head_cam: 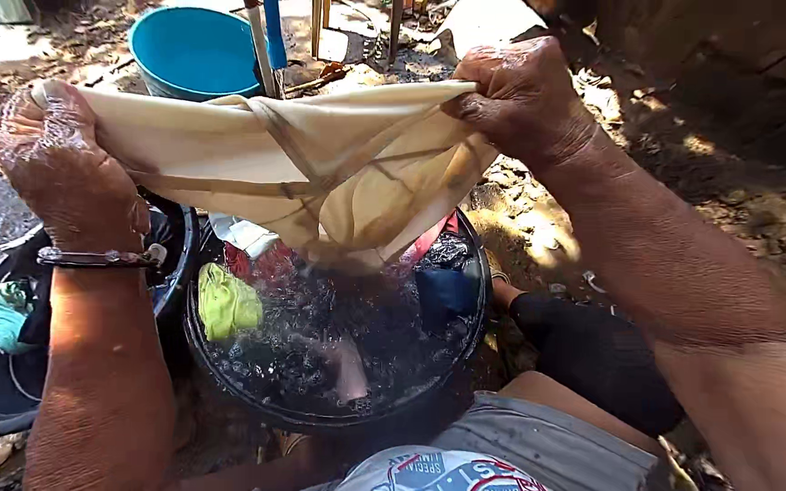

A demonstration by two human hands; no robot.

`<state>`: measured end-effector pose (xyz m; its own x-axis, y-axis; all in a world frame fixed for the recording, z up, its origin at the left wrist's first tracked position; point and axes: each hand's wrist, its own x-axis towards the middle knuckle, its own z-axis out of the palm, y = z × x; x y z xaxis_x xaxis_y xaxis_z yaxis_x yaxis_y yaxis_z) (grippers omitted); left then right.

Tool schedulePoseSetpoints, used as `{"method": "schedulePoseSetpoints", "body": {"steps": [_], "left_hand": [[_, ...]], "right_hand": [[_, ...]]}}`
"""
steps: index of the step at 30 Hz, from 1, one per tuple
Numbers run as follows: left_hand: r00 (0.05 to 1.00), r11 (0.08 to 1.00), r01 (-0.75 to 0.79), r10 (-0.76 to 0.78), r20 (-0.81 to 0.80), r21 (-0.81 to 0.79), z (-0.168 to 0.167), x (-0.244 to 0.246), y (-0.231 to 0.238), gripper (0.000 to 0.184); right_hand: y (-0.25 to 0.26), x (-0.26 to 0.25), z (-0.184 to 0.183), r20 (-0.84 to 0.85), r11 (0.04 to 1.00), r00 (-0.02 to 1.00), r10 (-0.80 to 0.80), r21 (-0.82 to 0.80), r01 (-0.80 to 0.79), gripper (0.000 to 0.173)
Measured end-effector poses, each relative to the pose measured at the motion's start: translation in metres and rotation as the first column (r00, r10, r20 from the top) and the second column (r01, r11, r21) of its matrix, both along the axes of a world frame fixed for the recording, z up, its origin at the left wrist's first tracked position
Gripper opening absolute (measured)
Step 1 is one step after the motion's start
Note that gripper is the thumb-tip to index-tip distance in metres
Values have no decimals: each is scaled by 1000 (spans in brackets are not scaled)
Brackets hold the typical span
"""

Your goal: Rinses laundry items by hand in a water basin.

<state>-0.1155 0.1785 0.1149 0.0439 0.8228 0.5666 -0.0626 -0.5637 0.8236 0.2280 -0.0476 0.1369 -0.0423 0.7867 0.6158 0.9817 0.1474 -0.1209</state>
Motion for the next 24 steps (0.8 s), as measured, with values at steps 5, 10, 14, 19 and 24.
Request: {"method": "schedulePoseSetpoints", "body": {"steps": [5,10,14,19,24], "left_hand": [[999,999,24,-25,32,25,13,-17,15,15],[985,997,-62,54,-166,-45,-15,-18,11,21],[403,980,-111,-107,-909,-165,-71,-2,-21,47],[253,999,7,-43,-967,-42,-141,-8,-58,45],[374,852,521,-179,-910,47,-206,16,-131,70]], "right_hand": [[-12,-13,22,-101,995,991,85,60,-79,21],[-3,-29,2,-506,967,824,254,146,-208,16],[21,-31,-74,-368,909,913,-176,-416,8,42],[6,-50,-161,-264,864,949,-169,-503,14,44],[-29,-77,-226,-246,946,967,66,-293,-140,45]]}}
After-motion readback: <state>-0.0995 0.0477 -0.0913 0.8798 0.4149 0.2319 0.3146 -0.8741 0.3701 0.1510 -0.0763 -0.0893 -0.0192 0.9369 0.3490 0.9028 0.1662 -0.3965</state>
